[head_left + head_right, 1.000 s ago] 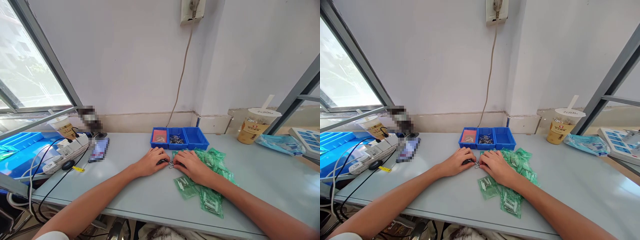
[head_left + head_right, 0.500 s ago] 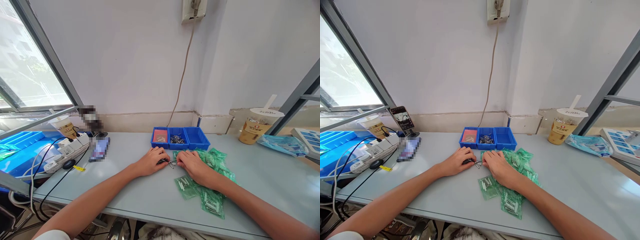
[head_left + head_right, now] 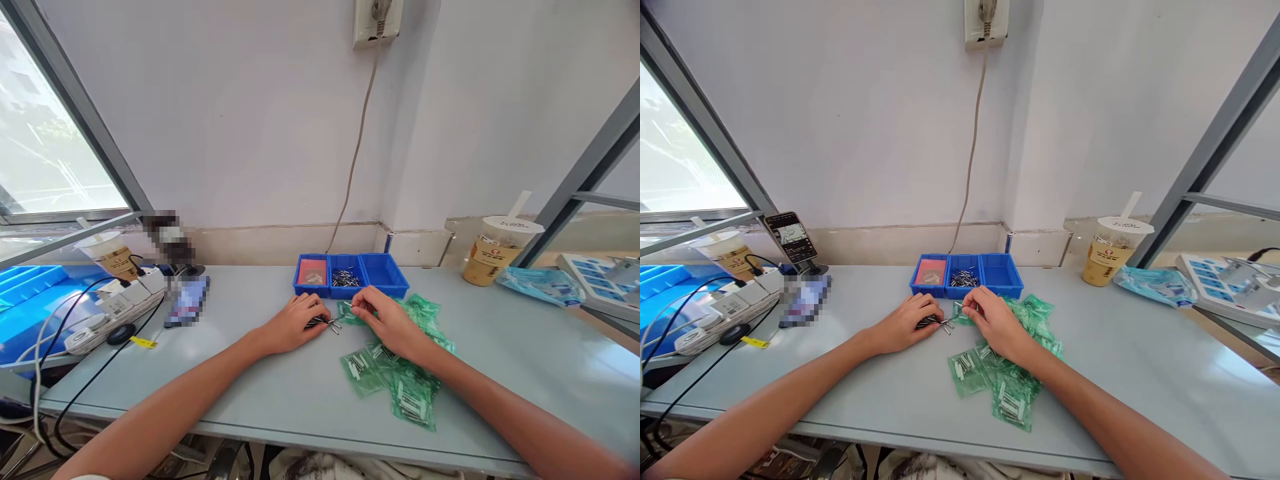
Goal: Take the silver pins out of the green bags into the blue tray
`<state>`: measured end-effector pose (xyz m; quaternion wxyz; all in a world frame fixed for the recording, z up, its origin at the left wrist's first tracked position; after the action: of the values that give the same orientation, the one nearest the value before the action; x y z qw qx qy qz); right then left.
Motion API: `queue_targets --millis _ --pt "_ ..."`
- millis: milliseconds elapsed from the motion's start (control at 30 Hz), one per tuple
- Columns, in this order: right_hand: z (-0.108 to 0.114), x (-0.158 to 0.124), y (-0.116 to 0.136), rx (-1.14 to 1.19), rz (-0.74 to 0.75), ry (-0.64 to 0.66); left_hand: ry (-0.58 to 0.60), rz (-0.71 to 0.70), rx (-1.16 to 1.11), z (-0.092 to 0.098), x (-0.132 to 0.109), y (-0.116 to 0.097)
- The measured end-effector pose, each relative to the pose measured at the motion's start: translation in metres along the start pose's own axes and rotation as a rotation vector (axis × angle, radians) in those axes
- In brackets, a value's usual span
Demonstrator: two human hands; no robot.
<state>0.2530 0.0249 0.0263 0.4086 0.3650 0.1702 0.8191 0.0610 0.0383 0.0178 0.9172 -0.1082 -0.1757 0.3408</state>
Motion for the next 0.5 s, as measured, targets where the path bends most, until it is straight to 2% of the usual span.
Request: queue_targets --millis 333,500 --pt "0.0045 -0.0003 -0.004 0.196 -0.097 -0.048 0.0 -0.009 0.009 -0.0007 -0.0004 0.0005" --pt "-0.002 -0.0008 -0.01 0.419 -0.196 0.003 -0.005 -0.011 0.025 -0.0006 -0.0003 0.0"
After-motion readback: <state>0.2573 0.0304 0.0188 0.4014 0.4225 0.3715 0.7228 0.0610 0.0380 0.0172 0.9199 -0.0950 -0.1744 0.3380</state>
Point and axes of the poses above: each hand's wrist, its own x-axis towards the middle knuckle, its own z-axis out of the back of the hand, y = z × x, the point moved 7 cm from there along x, towards the middle knuckle, and after that the axes turned 8 degrees about z, right-handed, at the moved point
